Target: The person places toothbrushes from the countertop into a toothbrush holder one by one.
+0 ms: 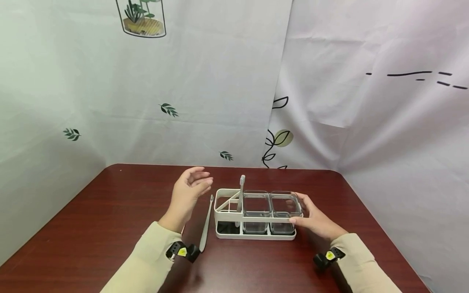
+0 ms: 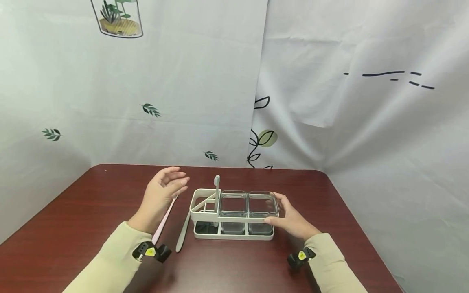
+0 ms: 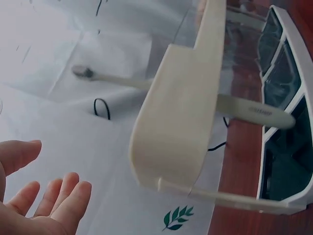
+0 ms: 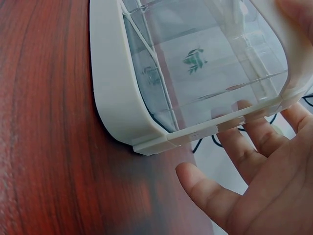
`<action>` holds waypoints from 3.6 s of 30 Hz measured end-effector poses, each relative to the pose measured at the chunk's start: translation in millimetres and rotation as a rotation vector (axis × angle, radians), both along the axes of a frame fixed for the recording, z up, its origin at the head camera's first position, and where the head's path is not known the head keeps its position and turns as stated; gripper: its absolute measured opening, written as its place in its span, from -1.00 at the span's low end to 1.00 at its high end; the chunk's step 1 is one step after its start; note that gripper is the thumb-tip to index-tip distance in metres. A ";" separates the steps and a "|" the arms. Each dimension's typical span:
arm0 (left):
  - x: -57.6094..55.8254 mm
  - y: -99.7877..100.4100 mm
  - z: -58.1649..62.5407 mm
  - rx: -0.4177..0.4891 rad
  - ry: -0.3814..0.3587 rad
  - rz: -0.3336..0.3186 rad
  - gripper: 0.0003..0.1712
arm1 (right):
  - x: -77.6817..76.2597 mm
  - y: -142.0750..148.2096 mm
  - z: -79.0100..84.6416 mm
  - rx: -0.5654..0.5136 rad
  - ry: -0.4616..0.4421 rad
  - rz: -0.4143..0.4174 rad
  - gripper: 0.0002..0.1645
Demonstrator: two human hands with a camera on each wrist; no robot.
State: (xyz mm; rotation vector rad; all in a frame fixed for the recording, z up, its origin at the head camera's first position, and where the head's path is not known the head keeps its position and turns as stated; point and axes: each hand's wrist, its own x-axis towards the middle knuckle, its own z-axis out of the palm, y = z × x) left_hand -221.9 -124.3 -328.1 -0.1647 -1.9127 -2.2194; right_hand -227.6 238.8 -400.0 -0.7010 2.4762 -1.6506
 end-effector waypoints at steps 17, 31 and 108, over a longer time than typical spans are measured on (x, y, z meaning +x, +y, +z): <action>-7.9 -37.8 -3.6 0.109 -0.146 0.024 -0.52 | 0.9 0.0 2.3 -0.014 0.006 0.031 -0.09; -16.9 -60.7 -18.4 0.025 -0.273 0.050 -0.48 | 1.2 0.9 1.9 -0.005 0.006 0.030 -0.09; -51.0 -56.3 -70.8 -0.703 -0.433 0.105 -0.68 | -1.2 0.1 0.7 -0.030 -0.016 0.035 -0.07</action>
